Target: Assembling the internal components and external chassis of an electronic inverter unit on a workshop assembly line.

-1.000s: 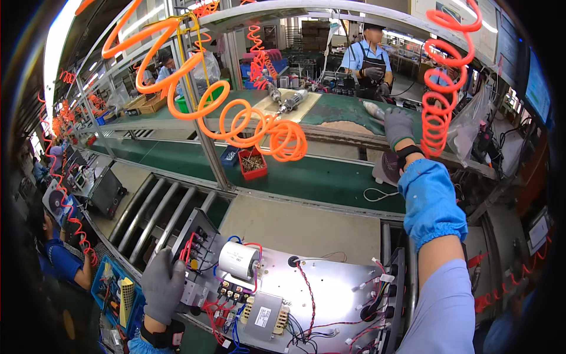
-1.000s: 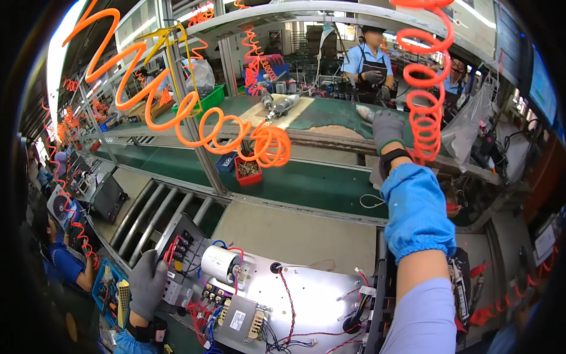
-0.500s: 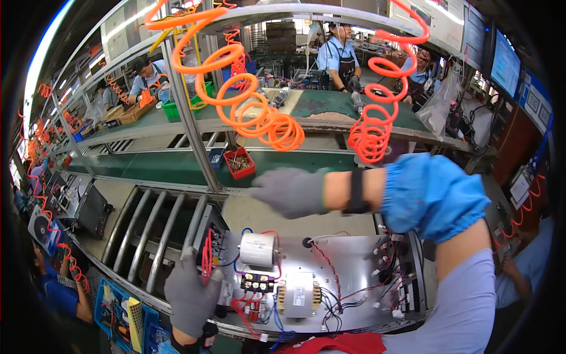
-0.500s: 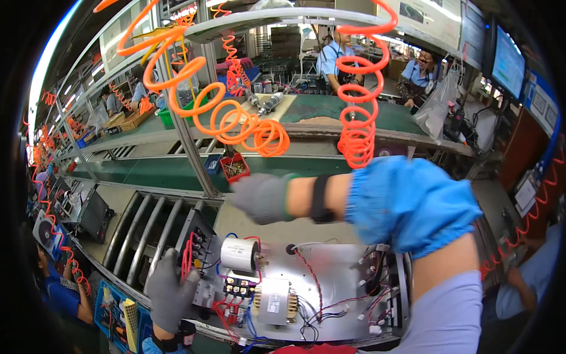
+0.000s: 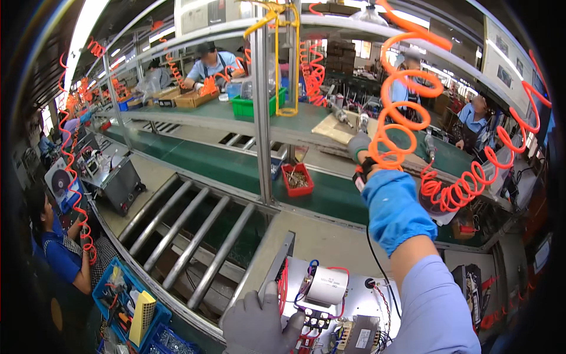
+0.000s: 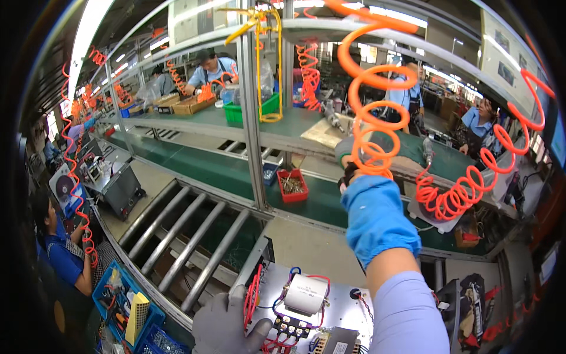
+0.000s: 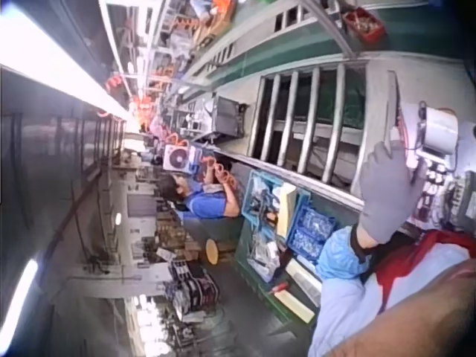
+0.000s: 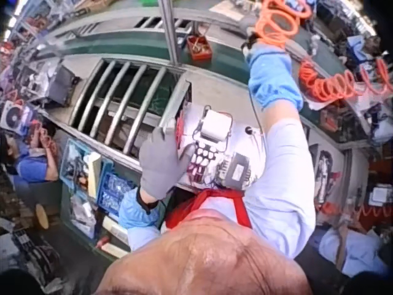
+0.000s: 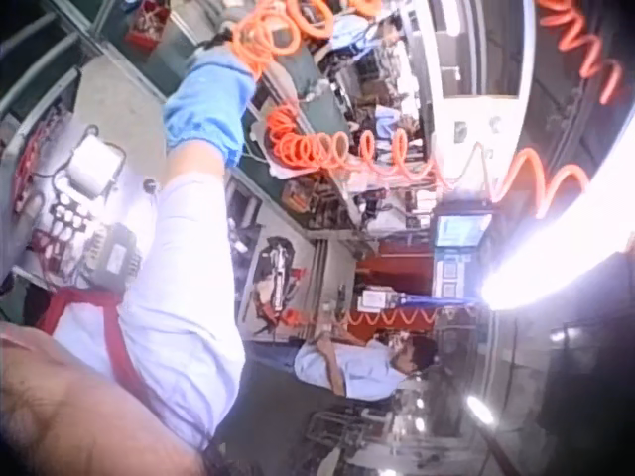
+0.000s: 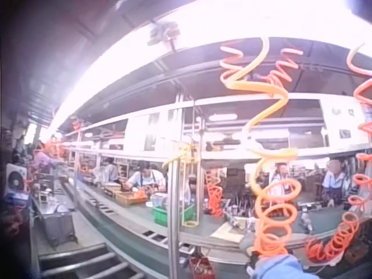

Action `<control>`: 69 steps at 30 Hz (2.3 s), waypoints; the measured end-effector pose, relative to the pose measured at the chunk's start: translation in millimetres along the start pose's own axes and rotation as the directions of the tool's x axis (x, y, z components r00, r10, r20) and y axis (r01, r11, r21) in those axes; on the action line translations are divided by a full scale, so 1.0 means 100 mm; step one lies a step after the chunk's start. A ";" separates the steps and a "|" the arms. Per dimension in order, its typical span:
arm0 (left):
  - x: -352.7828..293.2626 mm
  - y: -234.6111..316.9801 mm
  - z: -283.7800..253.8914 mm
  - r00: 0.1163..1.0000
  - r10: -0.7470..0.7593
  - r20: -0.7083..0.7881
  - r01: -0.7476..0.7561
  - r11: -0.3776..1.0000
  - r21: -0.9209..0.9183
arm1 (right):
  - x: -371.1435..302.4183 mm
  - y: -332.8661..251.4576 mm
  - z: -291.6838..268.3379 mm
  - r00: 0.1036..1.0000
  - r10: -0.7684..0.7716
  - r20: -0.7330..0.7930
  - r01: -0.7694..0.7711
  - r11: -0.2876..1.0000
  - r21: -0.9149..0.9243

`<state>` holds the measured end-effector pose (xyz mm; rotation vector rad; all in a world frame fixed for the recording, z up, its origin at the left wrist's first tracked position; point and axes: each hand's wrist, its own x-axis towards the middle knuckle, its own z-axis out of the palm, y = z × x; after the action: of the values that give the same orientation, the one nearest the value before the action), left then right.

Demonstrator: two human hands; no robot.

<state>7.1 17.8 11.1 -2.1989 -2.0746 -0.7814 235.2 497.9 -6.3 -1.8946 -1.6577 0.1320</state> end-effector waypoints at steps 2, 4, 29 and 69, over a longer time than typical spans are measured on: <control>0.02 0.02 -0.02 0.999 -0.001 0.032 0.001 1.000 -0.008 | -0.10 0.17 -0.06 0.970 0.152 0.191 -0.236 0.787 0.570; 0.04 0.02 -0.03 0.999 -0.001 0.046 0.002 1.000 -0.015 | -0.41 0.25 -0.06 0.888 0.096 0.449 -0.449 0.393 0.803; -0.06 -0.13 -0.20 0.912 -0.313 -0.265 -0.082 0.494 -0.865 | -3.32 -1.25 -2.63 0.573 -0.752 0.326 0.562 0.650 0.511; 0.88 0.38 0.39 0.818 -0.520 0.246 0.393 0.817 0.421 | -2.90 0.50 -1.83 0.293 -0.543 0.787 0.681 0.696 0.227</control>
<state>55.4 108.5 21.7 -1.7474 -2.7176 0.0233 300.5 159.1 26.9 -1.1031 -3.0313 0.6666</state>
